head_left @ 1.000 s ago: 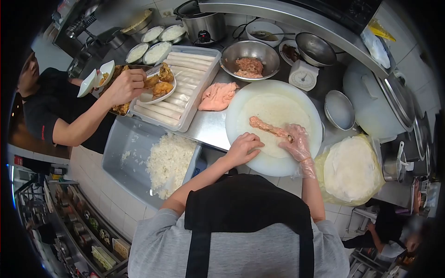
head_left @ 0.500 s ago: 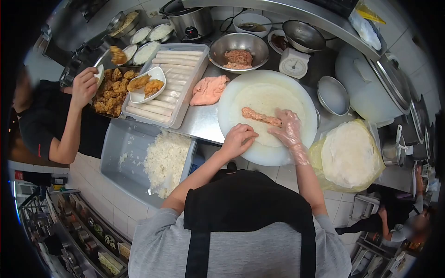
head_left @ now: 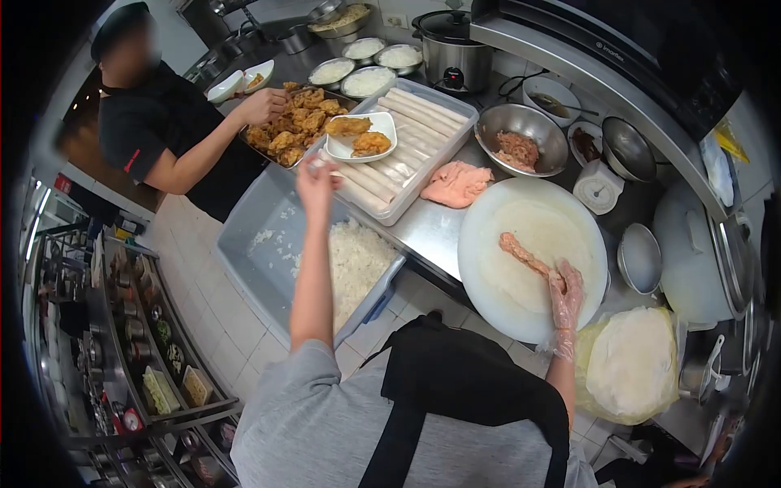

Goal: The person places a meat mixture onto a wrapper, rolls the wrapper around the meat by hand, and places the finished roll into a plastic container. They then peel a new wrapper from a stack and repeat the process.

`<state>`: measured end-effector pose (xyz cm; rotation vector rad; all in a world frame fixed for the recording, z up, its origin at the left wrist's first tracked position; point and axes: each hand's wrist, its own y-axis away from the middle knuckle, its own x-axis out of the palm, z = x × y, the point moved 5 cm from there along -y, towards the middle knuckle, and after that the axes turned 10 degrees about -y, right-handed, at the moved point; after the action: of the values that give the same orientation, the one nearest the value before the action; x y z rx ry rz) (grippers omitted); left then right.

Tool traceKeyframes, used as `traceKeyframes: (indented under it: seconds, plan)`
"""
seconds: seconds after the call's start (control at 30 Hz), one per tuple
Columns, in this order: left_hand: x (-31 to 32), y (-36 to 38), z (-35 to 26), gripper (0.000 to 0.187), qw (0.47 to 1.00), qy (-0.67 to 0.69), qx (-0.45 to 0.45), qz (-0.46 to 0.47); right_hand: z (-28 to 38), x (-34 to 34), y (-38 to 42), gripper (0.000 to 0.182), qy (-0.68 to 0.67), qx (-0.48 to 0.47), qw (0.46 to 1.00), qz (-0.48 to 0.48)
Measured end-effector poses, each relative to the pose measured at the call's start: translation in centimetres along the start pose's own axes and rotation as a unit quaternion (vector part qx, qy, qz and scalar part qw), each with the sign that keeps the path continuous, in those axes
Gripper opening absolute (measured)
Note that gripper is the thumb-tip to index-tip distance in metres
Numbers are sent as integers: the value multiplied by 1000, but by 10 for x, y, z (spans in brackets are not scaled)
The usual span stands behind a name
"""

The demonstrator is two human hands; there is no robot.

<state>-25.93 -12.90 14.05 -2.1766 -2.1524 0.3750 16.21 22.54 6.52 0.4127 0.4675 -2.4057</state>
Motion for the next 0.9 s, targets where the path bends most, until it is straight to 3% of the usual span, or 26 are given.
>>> traceKeyframes:
  seconds: [0.07,0.17,0.3,0.53,0.6,0.63,0.67,0.7,0.73,0.87,0.9]
  plan:
    - [-14,-35,1,49,992,-104,-56,36,0,-1,0,46,9,-15,1000,-7]
    - [1,-50,0,62,979,-130,-122,100,6,-2,2,45,20,-32,999,-10]
    - [16,-66,15,77,970,-173,-130,108,10,-1,2,46,23,-32,999,-10]
    - [24,-86,27,84,945,-292,-67,131,12,-1,4,48,38,-47,998,-24]
    - [22,-106,48,82,914,-366,-35,172,7,1,5,49,29,-36,998,-32]
    - [14,-146,105,82,904,-393,61,158,2,0,5,50,28,-27,998,-47]
    - [10,-172,138,70,905,-373,109,172,-1,0,3,51,36,-45,997,-43]
    - [10,-174,134,73,905,-370,111,178,-4,1,3,52,46,-58,996,-41]
    - [9,-160,119,78,927,-321,81,175,-3,0,4,41,52,-82,994,-48]
    - [22,-140,80,85,976,-76,14,202,-4,1,4,54,46,-38,998,-21]
    - [25,-142,77,84,979,-92,47,177,0,0,5,54,53,-35,998,-30]
